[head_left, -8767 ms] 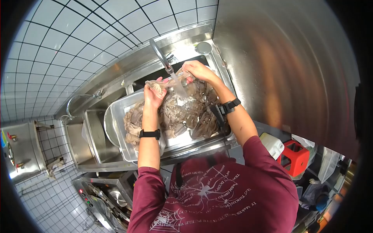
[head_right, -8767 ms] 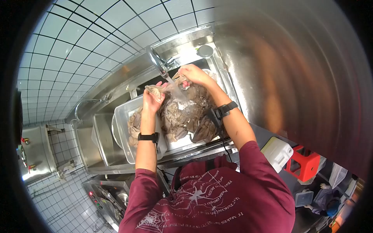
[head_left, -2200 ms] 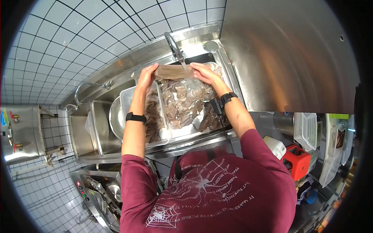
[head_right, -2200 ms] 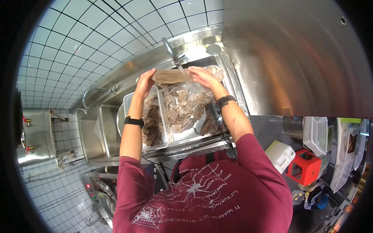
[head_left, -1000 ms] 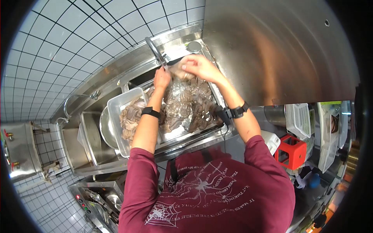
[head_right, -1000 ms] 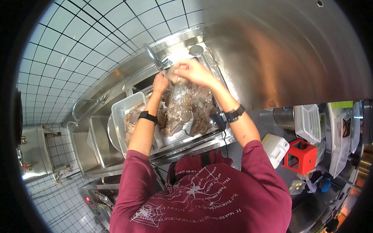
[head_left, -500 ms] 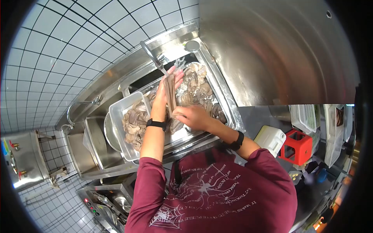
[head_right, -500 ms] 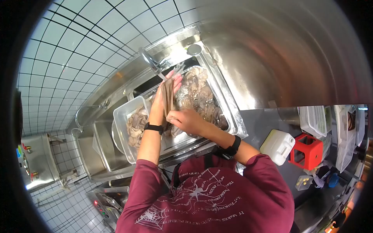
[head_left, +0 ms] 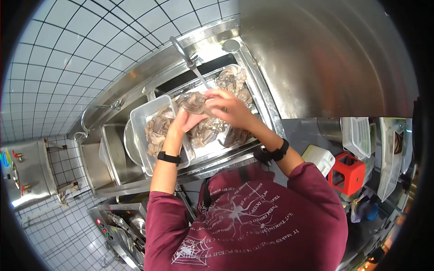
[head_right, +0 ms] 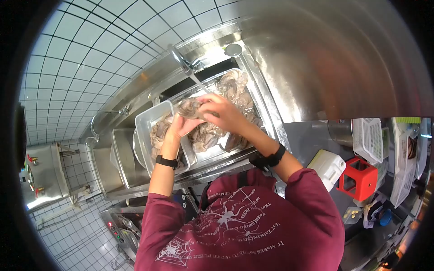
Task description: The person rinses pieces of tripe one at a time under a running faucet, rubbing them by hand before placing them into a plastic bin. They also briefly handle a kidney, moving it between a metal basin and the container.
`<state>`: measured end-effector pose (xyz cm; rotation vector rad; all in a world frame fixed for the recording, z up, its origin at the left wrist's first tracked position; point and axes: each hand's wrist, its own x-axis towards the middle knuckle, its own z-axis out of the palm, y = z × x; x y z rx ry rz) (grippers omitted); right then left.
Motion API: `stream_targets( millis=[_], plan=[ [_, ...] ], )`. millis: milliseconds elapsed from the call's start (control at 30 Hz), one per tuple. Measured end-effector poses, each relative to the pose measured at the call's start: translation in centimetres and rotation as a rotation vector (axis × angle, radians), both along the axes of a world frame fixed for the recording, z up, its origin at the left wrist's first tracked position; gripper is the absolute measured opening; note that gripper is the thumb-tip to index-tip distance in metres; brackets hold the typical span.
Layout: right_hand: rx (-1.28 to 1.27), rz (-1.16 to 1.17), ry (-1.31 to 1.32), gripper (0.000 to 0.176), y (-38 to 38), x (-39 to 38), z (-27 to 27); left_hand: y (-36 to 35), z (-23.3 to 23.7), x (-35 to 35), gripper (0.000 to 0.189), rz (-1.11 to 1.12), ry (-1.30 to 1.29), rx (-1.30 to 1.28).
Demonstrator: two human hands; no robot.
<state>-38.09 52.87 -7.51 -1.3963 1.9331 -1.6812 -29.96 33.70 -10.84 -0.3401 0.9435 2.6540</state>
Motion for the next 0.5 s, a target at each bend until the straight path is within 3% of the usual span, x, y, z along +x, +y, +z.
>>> stream_targets(
  millis=[67,133,200,233,267,333,400,500],
  plan=[
    [0.021,0.011,-0.125,0.03,-1.1,-0.3,-0.3,1.4,0.6,0.9,0.049,0.035,0.104,0.207],
    [0.092,-0.097,0.231,0.034,-2.0,-0.7,-1.3,1.7,0.7,1.2,0.04,0.1,0.061,0.203],
    [0.1,-0.081,0.263,0.036,-2.2,-0.6,-1.6,0.8,-0.7,1.9,0.03,0.169,0.002,-0.11],
    [0.109,-0.003,0.137,0.035,-2.2,-0.5,-2.2,1.8,1.9,1.9,0.02,0.176,-0.092,-0.353],
    [0.119,0.073,0.013,0.034,-2.2,-0.5,-3.0,1.3,1.5,2.4,0.02,0.181,-0.097,-0.35],
    [0.052,0.037,0.001,0.033,-1.6,-0.7,-4.2,-0.1,0.5,3.5,0.013,0.119,-0.113,-0.381],
    [0.265,0.02,-0.314,0.029,0.1,-1.5,-4.7,-0.2,2.2,5.1,0.014,0.206,-0.181,-0.504],
    [0.321,-0.096,-0.266,0.026,2.3,-2.6,-8.7,-1.5,4.0,8.0,0.018,0.342,-0.251,-0.656]
  ],
)
